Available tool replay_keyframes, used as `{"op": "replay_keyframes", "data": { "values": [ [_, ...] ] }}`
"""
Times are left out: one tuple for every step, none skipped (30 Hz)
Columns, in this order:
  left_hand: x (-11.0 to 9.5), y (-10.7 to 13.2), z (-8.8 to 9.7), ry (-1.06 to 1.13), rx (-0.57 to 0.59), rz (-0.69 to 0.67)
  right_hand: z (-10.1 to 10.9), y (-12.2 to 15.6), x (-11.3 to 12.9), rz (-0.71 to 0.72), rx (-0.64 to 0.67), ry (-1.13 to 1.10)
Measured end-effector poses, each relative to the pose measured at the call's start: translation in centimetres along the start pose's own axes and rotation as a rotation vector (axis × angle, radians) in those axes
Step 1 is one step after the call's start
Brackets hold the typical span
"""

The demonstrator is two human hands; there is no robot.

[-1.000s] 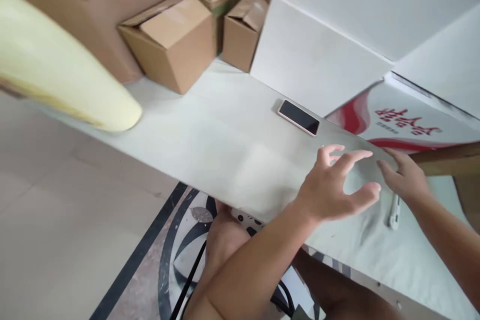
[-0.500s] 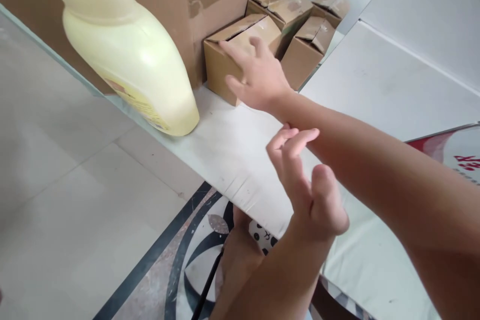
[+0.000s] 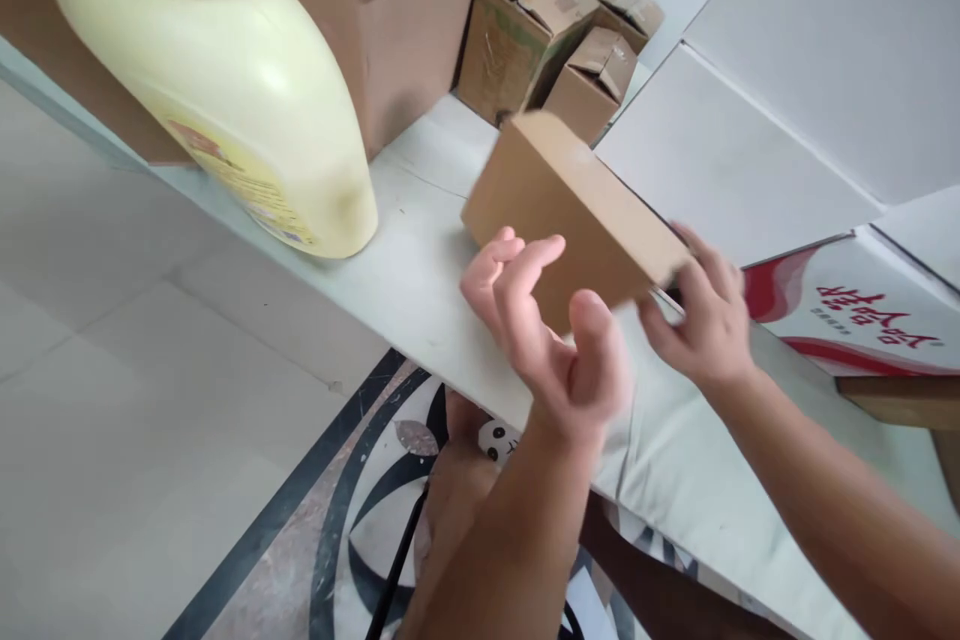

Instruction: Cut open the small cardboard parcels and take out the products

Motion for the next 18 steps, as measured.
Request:
{"op": "replay_keyframes", "data": {
  "values": [
    [-0.1, -0.3, 0.1, -0.030, 0.025, -0.015, 1.8, 3.2, -1.5, -0.046, -0.031, 0.036],
    [-0.1, -0.5, 0.0, -0.074, 0.091, -0.010, 3.5, 6.6, -2.8, -0.085, -0.090, 0.059],
    [0.0, -0.6, -0.1, -0.126, 0.202, 0.018, 5.0, 10.0, -4.1, -0.141, -0.149, 0.072],
    [0.1, -0.4, -0.3, -0.175, 0.347, 0.062, 6.4, 13.5, -5.2, -0.209, -0.196, 0.088],
    [0.2, 0.1, -0.7, -0.211, 0.523, 0.114, 7.6, 16.9, -6.0, -0.291, -0.243, 0.114],
    [0.3, 1.0, -1.1, -0.231, 0.712, 0.167, 8.7, 20.2, -6.6, -0.416, -0.290, 0.148],
    [0.4, 2.0, -1.6, -0.239, 0.896, 0.215, 9.7, 23.2, -7.1, -0.555, -0.322, 0.176],
    [0.4, 3.3, -2.2, -0.239, 1.066, 0.257, 10.5, 25.9, -7.4, -0.706, -0.334, 0.202],
    [0.5, 4.6, -2.7, -0.235, 1.215, 0.294, 11.3, 28.3, -7.8, -0.861, -0.330, 0.226],
    [0.4, 6.0, -3.2, -0.231, 1.339, 0.329, 11.9, 30.4, -8.2, -1.006, -0.314, 0.247],
    [0.3, 7.3, -3.8, -0.230, 1.431, 0.362, 12.4, 32.1, -8.8, -1.132, -0.291, 0.265],
    [0.2, 8.5, -4.3, -0.232, 1.493, 0.393, 12.8, 33.6, -9.6, -1.235, -0.272, 0.282],
    [0.2, 9.5, -4.8, -0.232, 1.534, 0.417, 13.1, 34.8, -10.6, -1.317, -0.248, 0.295],
    [0.1, 10.4, -5.3, -0.231, 1.556, 0.434, 13.2, 35.8, -11.7, -1.374, -0.228, 0.301],
    [0.1, 11.2, -5.8, -0.226, 1.562, 0.444, 13.1, 36.7, -12.8, -1.407, -0.213, 0.298],
    [0.2, 11.8, -6.3, -0.216, 1.559, 0.451, 12.9, 37.4, -13.9, -1.429, -0.197, 0.291],
    [0.3, 12.3, -6.7, -0.203, 1.551, 0.456, 12.6, 37.9, -14.9, -1.439, -0.181, 0.278],
    [0.5, 12.8, -7.1, -0.186, 1.542, 0.459, 12.2, 38.2, -15.7, -1.441, -0.166, 0.263]
  ]
}}
Point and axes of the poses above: each hand's wrist, its own y-axis away from the middle knuckle, its own z-axis out of the back of the hand, x = y × z, the point moved 1 cm from there along -y, towards the middle knuckle, and after that the axes turned 10 degrees about -x, right-handed, at the moved point
